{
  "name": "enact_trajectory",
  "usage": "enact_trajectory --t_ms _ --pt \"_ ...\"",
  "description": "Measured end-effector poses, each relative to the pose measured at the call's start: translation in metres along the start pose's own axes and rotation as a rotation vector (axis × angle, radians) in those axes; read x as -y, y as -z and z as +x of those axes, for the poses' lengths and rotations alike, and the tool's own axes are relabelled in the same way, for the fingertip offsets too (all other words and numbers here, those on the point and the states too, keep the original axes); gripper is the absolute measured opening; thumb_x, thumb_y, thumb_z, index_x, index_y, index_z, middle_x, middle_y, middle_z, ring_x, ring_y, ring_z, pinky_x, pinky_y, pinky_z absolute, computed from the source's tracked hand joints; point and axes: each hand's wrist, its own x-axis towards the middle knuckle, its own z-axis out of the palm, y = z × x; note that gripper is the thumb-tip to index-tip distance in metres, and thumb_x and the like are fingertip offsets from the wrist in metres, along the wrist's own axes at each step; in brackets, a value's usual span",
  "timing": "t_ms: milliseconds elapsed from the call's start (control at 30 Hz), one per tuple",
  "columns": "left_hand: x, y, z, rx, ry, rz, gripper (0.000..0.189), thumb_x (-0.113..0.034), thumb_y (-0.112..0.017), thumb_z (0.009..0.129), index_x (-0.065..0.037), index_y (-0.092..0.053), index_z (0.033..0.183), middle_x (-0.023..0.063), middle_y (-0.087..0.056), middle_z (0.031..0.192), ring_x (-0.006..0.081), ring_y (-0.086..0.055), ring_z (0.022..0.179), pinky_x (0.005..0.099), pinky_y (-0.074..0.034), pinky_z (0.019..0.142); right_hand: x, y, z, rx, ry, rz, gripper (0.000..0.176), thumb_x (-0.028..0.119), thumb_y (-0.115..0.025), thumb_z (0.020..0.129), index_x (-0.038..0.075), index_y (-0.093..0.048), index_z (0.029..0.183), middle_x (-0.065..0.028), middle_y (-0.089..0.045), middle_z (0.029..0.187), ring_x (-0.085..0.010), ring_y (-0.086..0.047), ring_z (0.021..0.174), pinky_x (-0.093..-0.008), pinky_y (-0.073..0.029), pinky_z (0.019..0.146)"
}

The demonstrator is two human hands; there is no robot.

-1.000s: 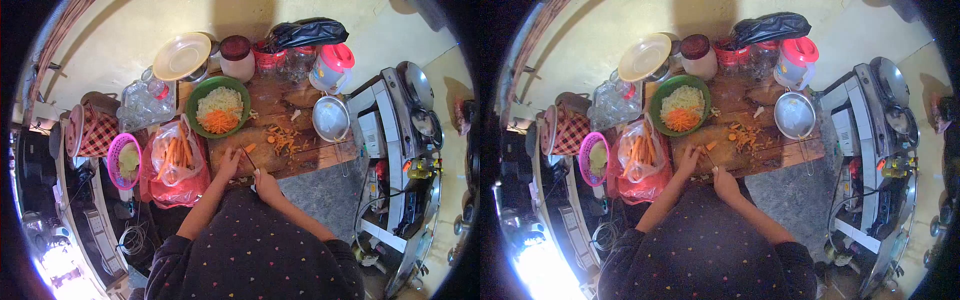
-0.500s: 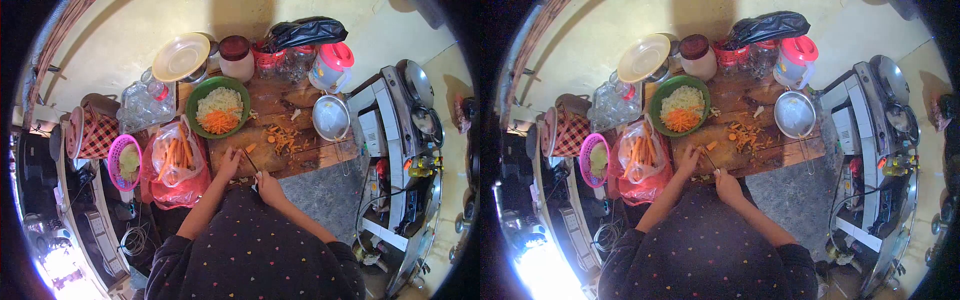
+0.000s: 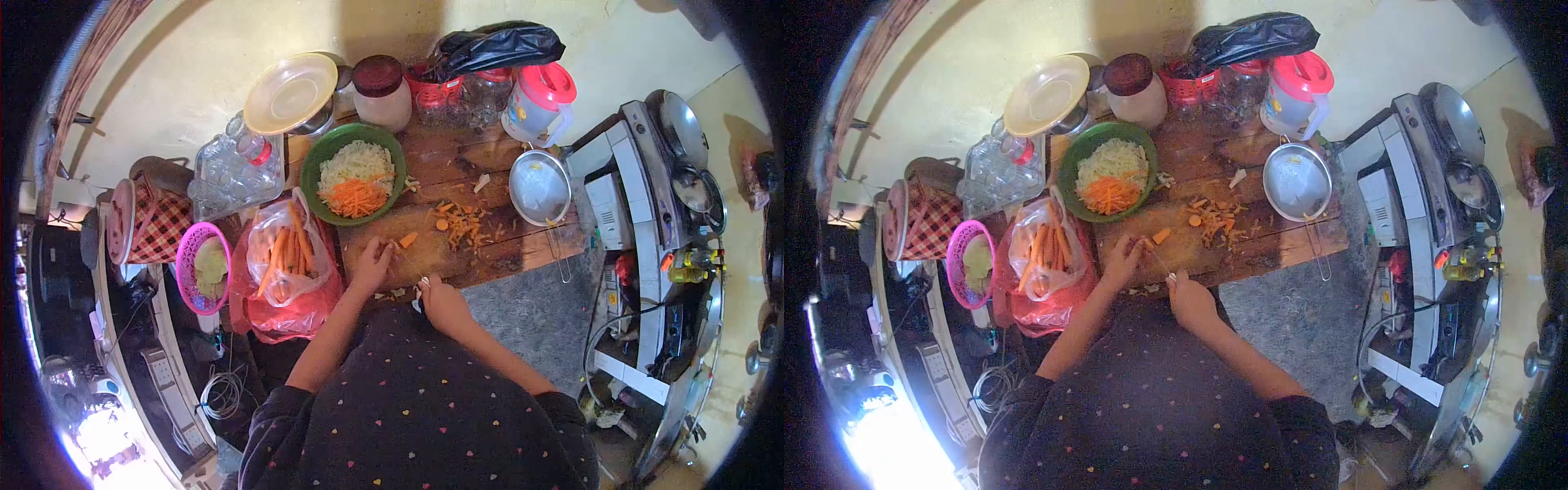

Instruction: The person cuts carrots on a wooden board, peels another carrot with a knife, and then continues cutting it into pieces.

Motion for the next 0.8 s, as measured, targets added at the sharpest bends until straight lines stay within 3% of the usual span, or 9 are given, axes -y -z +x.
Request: enact_trajectory --t_ms 67,167,267,367,467,667,800 --pt "-0.003 -0.003 -0.004 -0.026 -0.095 0.071 0.022 -0.026 -0.053 0.093 -0.004 -0.053 0.096 0.0073 -0.061 0.082 0.0154 -0.060 0.072 0.0307 -0.048 0.063 -0.002 -0.002 -0.001 -0.032 0.012 0.033 0.035 0.031 -0.038 0.096 -0.002 -0.048 0.097 -0.0257 -0.062 0.073 -0.0429 -0.061 0.071 -0.0511 -0.049 0.064" --pt "-0.001 0.002 -0.004 -0.107 -0.366 0.597 0.028 -0.030 -0.056 0.090 -0.003 -0.057 0.096 0.0105 -0.064 0.086 0.0171 -0.062 0.074 0.0313 -0.048 0.064 -0.005 -0.002 0.000 -0.050 0.000 0.079 0.035 0.032 -0.038 0.096 -0.002 -0.048 0.096 -0.0263 -0.061 0.073 -0.0439 -0.061 0.071 -0.0519 -0.048 0.064" --pt "-0.022 0.000 -0.008 -0.072 -0.291 0.541 0.033 -0.033 -0.058 0.088 -0.001 -0.059 0.096 0.0125 -0.065 0.084 0.0189 -0.063 0.072 0.0319 -0.048 0.063 -0.007 0.000 0.000 -0.047 -0.022 0.133 0.036 0.033 -0.037 0.096 -0.001 -0.049 0.096 -0.0268 -0.061 0.073 -0.0451 -0.060 0.072 -0.0529 -0.047 0.064" --pt "-0.026 0.003 -0.006 -0.021 -0.055 0.427 0.027 -0.029 -0.057 0.089 -0.002 -0.058 0.096 0.0096 -0.065 0.079 0.0168 -0.062 0.068 0.0305 -0.048 0.059 -0.010 -0.004 0.002 -0.056 -0.035 0.162 0.036 0.033 -0.037 0.096 -0.001 -0.049 0.096 -0.0273 -0.061 0.074 -0.0460 -0.060 0.073 -0.0537 -0.047 0.065" --pt "-0.022 -0.001 -0.007 -0.050 0.036 0.202 0.023 -0.025 -0.055 0.091 -0.003 -0.056 0.096 0.0071 -0.065 0.079 0.0135 -0.059 0.061 0.0279 -0.046 0.054 -0.005 0.000 0.000 -0.063 -0.037 0.194 0.037 0.033 -0.037 0.096 -0.002 -0.049 0.095 -0.0291 -0.060 0.076 -0.0477 -0.058 0.076 -0.0550 -0.044 0.067" --pt "-0.007 -0.007 -0.002 -0.083 0.093 0.057 0.020 -0.022 -0.053 0.093 -0.003 -0.052 0.094 0.0059 -0.064 0.079 0.0102 -0.054 0.056 0.0247 -0.042 0.047 -0.008 -0.010 0.002 -0.042 -0.009 0.134 0.037 0.034 -0.035 0.097 -0.001 -0.047 0.098 -0.0278 -0.061 0.075 -0.0460 -0.059 0.073 -0.0545 -0.046 0.065" --pt "0.002 -0.006 0.004 -0.087 -0.003 0.065 0.019 -0.021 -0.052 0.093 -0.002 -0.051 0.094 0.0058 -0.063 0.077 0.0096 -0.054 0.057 0.0245 -0.041 0.046 -0.008 -0.011 0.003 -0.039 0.008 0.140 0.037 0.033 -0.035 0.097 -0.002 -0.047 0.099 -0.0278 -0.060 0.072 -0.0460 -0.059 0.070 -0.0537 -0.047 0.062"
